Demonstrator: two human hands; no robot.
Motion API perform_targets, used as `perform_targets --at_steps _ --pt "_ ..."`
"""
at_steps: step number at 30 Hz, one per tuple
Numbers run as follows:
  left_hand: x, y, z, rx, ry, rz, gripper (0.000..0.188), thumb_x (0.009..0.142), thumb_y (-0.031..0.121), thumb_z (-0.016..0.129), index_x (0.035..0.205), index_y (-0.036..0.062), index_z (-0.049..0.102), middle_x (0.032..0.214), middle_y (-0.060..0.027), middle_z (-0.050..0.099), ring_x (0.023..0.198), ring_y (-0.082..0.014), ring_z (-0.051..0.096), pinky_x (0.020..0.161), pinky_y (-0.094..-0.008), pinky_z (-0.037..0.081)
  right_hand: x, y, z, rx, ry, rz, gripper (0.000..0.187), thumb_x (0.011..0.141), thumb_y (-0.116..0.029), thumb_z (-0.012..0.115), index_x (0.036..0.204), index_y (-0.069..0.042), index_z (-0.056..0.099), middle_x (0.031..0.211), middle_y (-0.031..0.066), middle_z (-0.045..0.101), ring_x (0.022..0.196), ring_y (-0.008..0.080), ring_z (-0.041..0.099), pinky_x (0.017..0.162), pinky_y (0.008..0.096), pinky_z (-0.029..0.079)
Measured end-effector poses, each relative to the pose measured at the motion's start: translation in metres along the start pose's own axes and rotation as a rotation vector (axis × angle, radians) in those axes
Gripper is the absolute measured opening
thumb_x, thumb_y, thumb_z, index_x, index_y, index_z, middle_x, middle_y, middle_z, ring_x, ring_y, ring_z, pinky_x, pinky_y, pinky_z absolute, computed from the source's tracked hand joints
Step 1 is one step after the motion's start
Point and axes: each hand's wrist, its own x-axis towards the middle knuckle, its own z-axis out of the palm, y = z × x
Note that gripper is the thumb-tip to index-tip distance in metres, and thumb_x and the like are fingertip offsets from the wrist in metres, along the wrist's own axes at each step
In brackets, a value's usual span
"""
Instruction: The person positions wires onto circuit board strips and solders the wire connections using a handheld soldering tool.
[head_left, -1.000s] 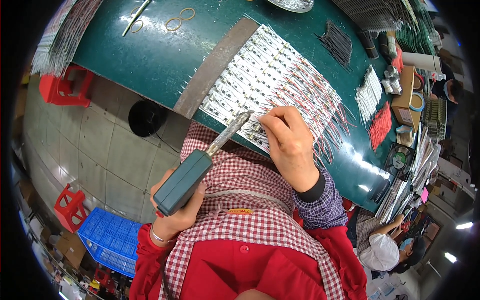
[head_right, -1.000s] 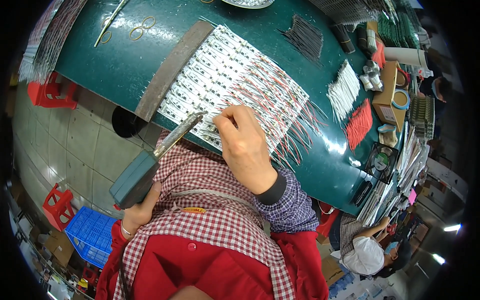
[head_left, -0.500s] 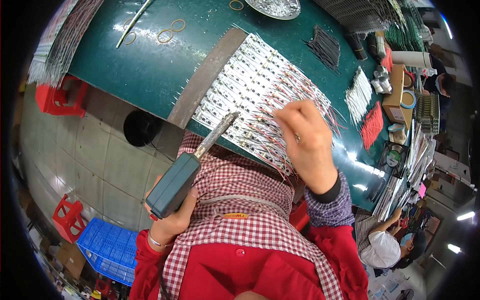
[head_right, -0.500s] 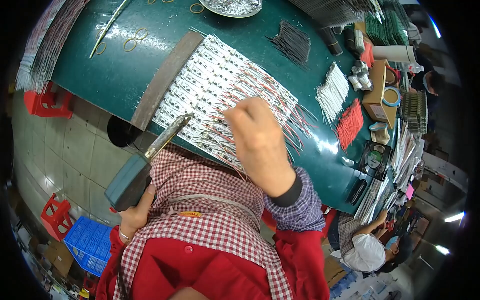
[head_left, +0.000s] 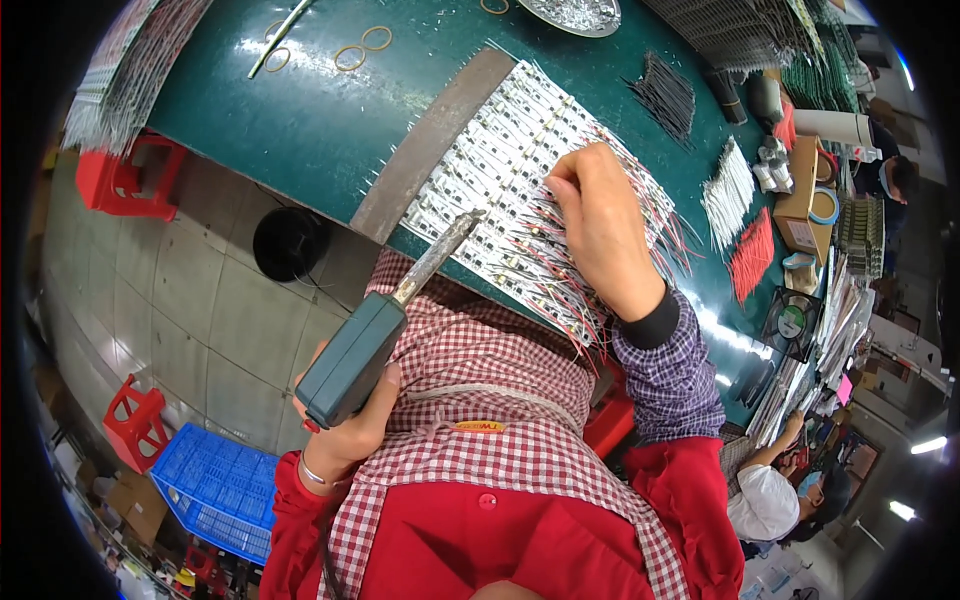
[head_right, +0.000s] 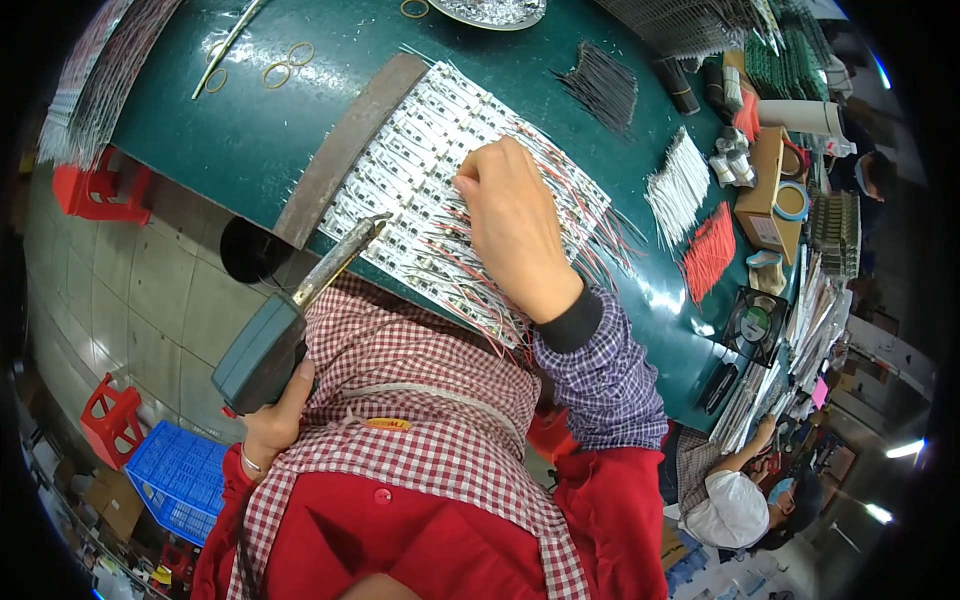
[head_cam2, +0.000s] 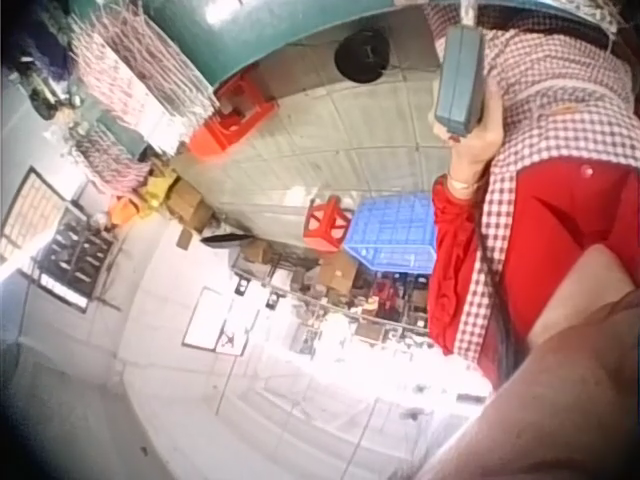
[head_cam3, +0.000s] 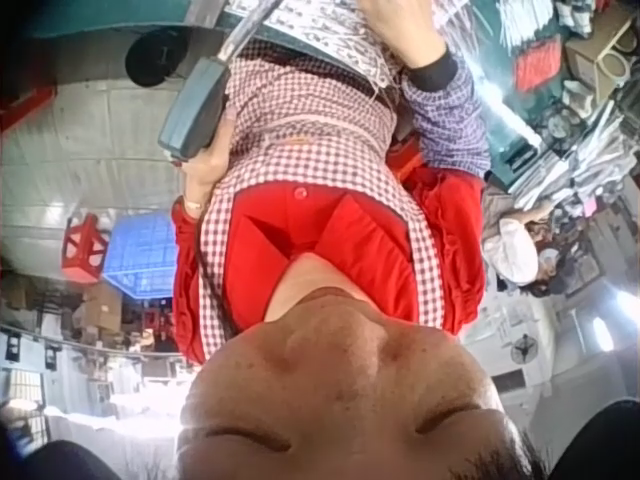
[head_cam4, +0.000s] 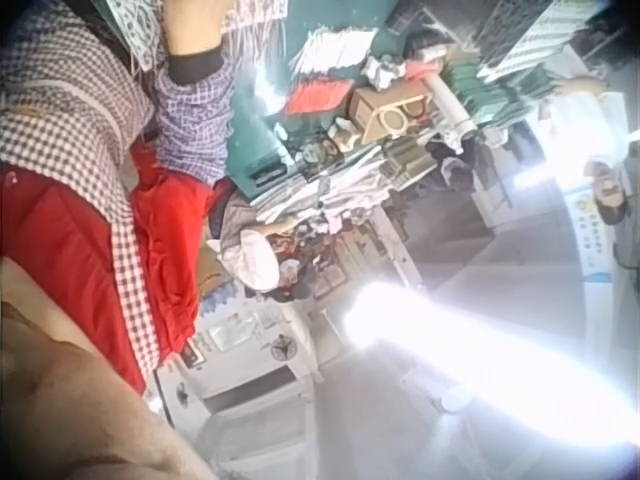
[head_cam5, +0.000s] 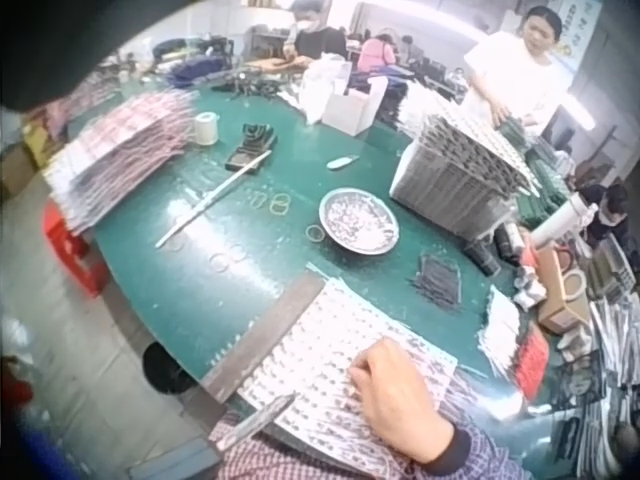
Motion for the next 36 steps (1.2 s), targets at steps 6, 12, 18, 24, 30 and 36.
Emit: perform_targets --at_steps 6,12,18,24,30,36 --pt "-0.004 0.0 -0.001 -0.046 0.034 -0.08 0.023 0.075 0.002 0.076 0.097 -0.004 0.07 0.084 -0.0147 0.068 0.066 -0.0252 0.064 0.059 -0.0321 0.051 -0.02 -0.035 -0.01 0.139 0.061 -0.025 0.014 0.084 0.003 0.068 0.092 -0.002 0.057 0.086 0.0135 0.057 0.073 0.0339 0.059 0.065 0.0424 0.047" --pt "-0.005 0.0 -0.005 0.023 0.014 0.016 0.022 0.074 0.001 0.075 0.095 -0.0047 0.07 0.082 -0.014 0.068 0.065 -0.0241 0.064 0.057 -0.0324 0.051 -0.042 -0.045 0.003 0.135 0.021 -0.058 0.02 0.081 0.01 0.068 0.097 -0.002 0.069 0.085 0.0107 0.063 0.076 0.0283 0.062 0.069 0.0355 0.05" --pt "-0.01 0.003 -0.003 -0.032 0.006 -0.039 0.021 0.072 -0.001 0.074 0.093 -0.0046 0.07 0.079 -0.0135 0.067 0.064 -0.0232 0.063 0.055 -0.0315 0.049 -0.053 -0.045 0.022 0.188 0.124 -0.014 0.019 0.078 0.009 0.068 0.095 0.0 0.065 0.09 0.0113 0.061 0.083 0.0301 0.059 0.071 0.0382 0.049" --pt "-0.011 0.007 -0.003 -0.073 -0.019 -0.095 0.022 0.073 -0.003 0.073 0.095 -0.0033 0.071 0.085 -0.013 0.067 0.065 -0.0208 0.064 0.056 -0.0298 0.05 -0.056 -0.045 0.025 0.173 0.15 -0.021 0.019 0.077 0.008 0.07 0.094 -0.001 0.065 0.09 0.0109 0.062 0.081 0.0287 0.061 0.068 0.0371 0.05" --pt "-0.008 0.013 -0.004 -0.085 -0.058 -0.118 0.021 0.075 -0.002 0.073 0.096 -0.0032 0.07 0.089 -0.0132 0.067 0.069 -0.0217 0.067 0.061 -0.0296 0.053 -0.057 -0.044 0.026 0.133 0.15 -0.054 0.021 0.075 0.008 0.07 0.093 -0.001 0.065 0.089 0.0104 0.061 0.081 0.0279 0.06 0.068 0.0372 0.051" --pt "-0.007 0.015 -0.004 -0.047 -0.085 -0.103 0.019 0.075 -0.002 0.073 0.094 -0.0033 0.07 0.089 -0.0131 0.067 0.069 -0.022 0.067 0.061 -0.0295 0.053 -0.06 -0.045 0.028 0.05 0.144 -0.084 0.022 0.074 0.008 0.07 0.094 -0.001 0.064 0.091 0.0104 0.06 0.08 0.0275 0.06 0.067 0.0368 0.051"
